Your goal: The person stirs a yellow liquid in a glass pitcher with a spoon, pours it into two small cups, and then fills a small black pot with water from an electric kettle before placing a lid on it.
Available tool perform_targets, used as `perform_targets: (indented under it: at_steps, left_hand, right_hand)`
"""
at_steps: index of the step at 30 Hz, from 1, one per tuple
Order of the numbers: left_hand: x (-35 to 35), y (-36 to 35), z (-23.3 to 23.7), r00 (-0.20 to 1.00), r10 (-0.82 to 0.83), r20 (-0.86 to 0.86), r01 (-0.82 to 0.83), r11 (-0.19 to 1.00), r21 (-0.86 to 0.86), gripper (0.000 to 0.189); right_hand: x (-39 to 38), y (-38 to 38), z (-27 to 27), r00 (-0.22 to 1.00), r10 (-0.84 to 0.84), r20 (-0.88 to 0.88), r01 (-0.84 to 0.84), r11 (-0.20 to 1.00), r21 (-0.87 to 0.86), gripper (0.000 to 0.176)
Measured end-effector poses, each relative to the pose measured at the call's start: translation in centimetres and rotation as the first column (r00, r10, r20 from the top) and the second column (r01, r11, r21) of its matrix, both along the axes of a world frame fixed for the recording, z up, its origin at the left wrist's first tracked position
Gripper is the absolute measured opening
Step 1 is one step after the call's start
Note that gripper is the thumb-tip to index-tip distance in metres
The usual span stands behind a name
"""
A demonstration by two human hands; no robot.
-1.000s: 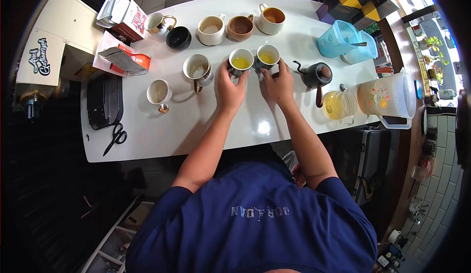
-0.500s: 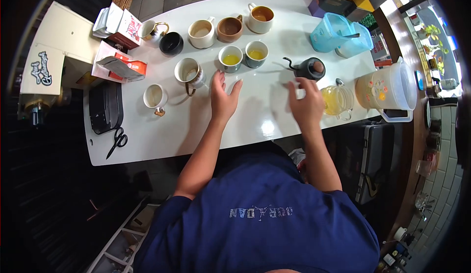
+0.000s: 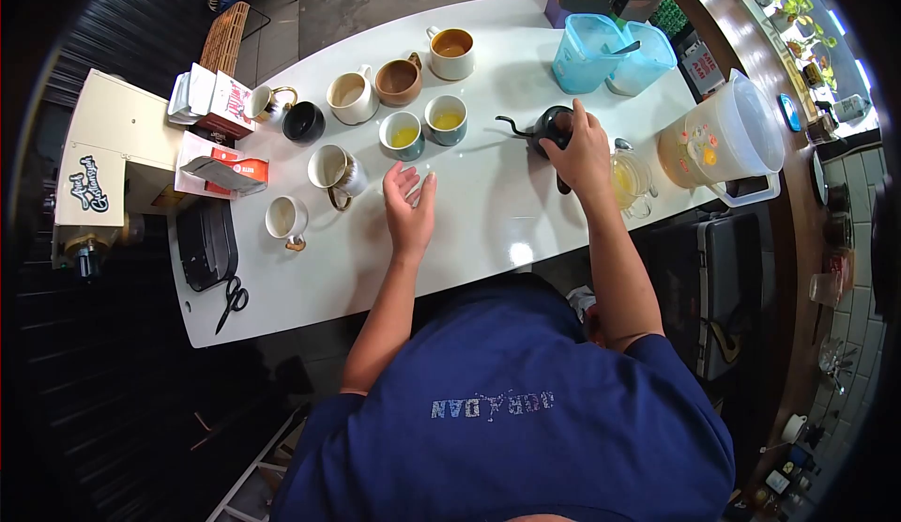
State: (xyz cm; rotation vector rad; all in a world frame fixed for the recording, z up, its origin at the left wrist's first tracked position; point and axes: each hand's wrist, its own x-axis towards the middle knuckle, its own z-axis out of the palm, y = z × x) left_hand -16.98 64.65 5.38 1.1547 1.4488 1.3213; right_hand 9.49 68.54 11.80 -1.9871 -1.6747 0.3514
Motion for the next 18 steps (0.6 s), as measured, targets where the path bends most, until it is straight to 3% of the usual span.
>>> perform_targets:
  at_steps: [3, 6, 9, 11, 15, 18]
  left_hand:
    - [0.2, -0.1, 0.2, 1.000, 0.017, 0.008, -0.016, 0.999, -0.030, 0.061]
    - [0.1, -0.5, 0.2, 1.000, 0.021, 0.014, -0.020, 0.998, -0.054, 0.059]
    - [-0.1, -0.6, 0.0, 1.000, 0.009, 0.015, -0.008, 0.997, -0.076, 0.057]
    - [-0.2, -0.6, -0.1, 1.000, -0.003, 0.019, 0.005, 0.996, -0.090, 0.057]
    - [-0.2, -0.6, -0.2, 0.996, -0.036, 0.080, 0.044, 0.994, -0.104, 0.054]
    - [0.0, -0.3, 0.3, 0.992, -0.053, 0.113, 0.064, 0.993, -0.098, 0.053]
  right_hand:
    - [0.1, 0.1, 0.1, 1.000, 0.022, 0.020, -0.022, 1.000, 0.014, 0.086]
    - [-0.3, -0.8, 0.3, 0.989, 0.022, 0.147, -0.045, 0.988, 0.150, 0.092]
    - [-0.4, -1.6, 0.1, 0.978, -0.055, 0.201, 0.015, 0.980, 0.197, 0.097]
    - [0.0, -2.0, -0.2, 0.999, -0.011, 0.040, 0.006, 0.993, 0.118, 0.100]
    - [-0.1, -1.0, -0.8, 0.999, -0.024, 0.040, 0.021, 0.998, 0.065, 0.102]
    - [0.1, 0.2, -0.8, 0.995, -0.059, -0.084, 0.052, 0.995, -0.081, 0.099]
